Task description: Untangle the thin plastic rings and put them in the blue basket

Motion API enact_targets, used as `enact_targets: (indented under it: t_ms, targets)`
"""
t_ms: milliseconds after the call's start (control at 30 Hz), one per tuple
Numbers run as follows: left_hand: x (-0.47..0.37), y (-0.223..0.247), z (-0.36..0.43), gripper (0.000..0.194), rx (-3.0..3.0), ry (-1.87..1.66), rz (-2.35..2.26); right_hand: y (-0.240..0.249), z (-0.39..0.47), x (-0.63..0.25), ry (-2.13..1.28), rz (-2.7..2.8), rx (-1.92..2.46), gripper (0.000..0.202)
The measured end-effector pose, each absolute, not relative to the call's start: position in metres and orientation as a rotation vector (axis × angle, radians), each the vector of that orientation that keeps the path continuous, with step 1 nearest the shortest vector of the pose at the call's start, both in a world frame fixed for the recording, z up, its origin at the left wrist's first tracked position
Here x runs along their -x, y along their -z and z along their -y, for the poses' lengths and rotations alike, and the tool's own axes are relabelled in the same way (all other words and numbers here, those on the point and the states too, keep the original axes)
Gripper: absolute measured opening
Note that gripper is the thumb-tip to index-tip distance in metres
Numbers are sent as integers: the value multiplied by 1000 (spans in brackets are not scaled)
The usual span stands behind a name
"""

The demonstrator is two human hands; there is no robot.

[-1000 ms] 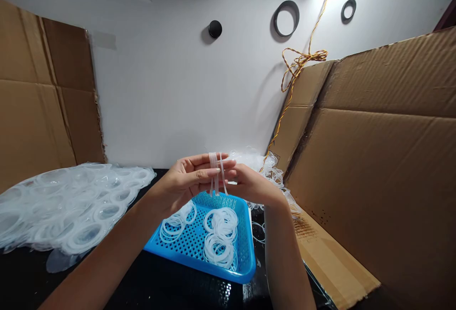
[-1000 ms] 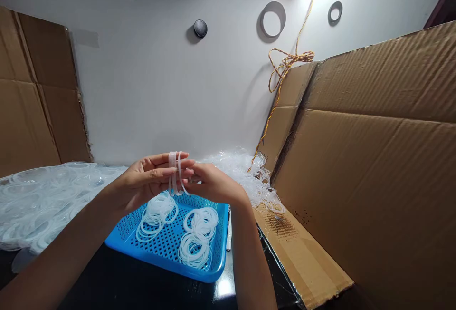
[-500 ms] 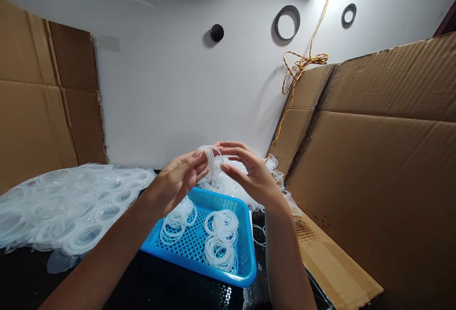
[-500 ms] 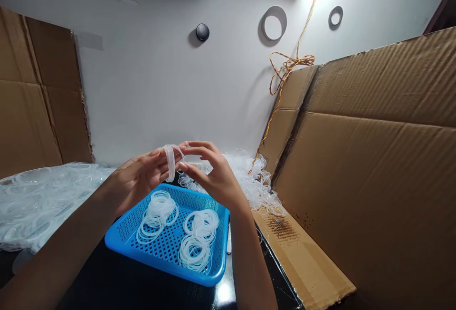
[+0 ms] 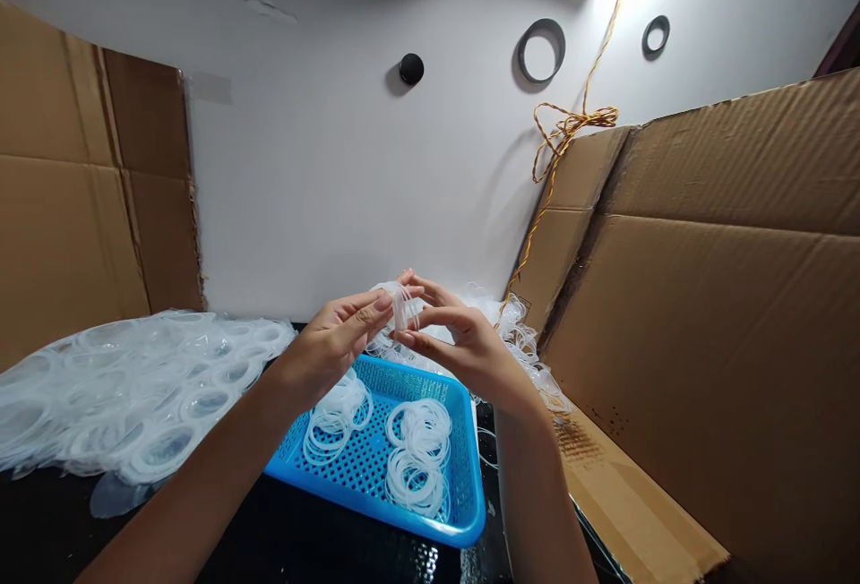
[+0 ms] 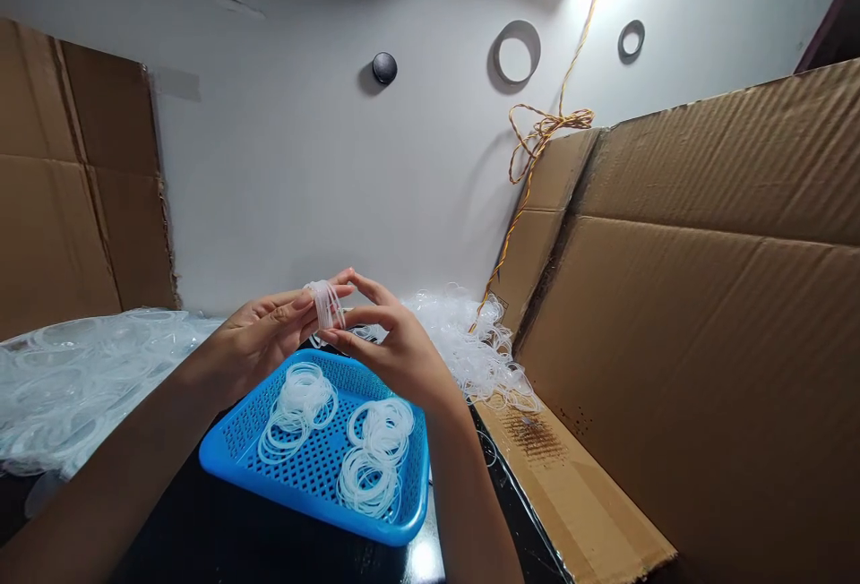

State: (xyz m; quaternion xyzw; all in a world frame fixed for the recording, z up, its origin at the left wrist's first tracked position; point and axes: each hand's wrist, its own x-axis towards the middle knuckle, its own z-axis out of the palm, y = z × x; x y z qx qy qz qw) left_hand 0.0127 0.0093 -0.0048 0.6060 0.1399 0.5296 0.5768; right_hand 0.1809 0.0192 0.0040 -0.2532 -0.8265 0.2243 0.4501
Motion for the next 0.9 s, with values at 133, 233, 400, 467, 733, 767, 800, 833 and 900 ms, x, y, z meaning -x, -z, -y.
enact_targets:
  t_ms: [133, 233, 400, 467, 733, 767, 800, 833, 900]
  targets:
    - [-11, 2, -9, 26, -1375, -1255, -339, -7, -14, -182, -529, 2106, 619, 6]
    - [-10, -1, -8, 24, -1305, -1288, -359, -7, -12, -183, -518, 2126, 606, 6]
    - [-12, -4, -6, 23, -1149, -1264, -315, -9, -11, -182, -557, 2133, 580, 5]
    - [-13, -5, -5, 25, -1086, -1248, -307, -10, -11, -182, -580, 2133, 562, 6]
    - [-15, -4, -4, 25, -1023, -1235, -279, -10, -10, -181, -611, 2145, 514, 9]
    - [-15, -4, -4, 24, -1027, -1235, -275, -10, -10, -181, -617, 2148, 511, 10]
    - [-16, -4, -3, 22, -1033, -1233, -278, -11, -9, -180, -618, 2147, 512, 11]
    - [-17, -3, -3, 21, -1039, -1231, -289, -11, -9, -180, -615, 2142, 517, 12]
    - [-19, -3, -3, 21, -1054, -1238, -315, -11, -9, -179, -602, 2128, 526, 13]
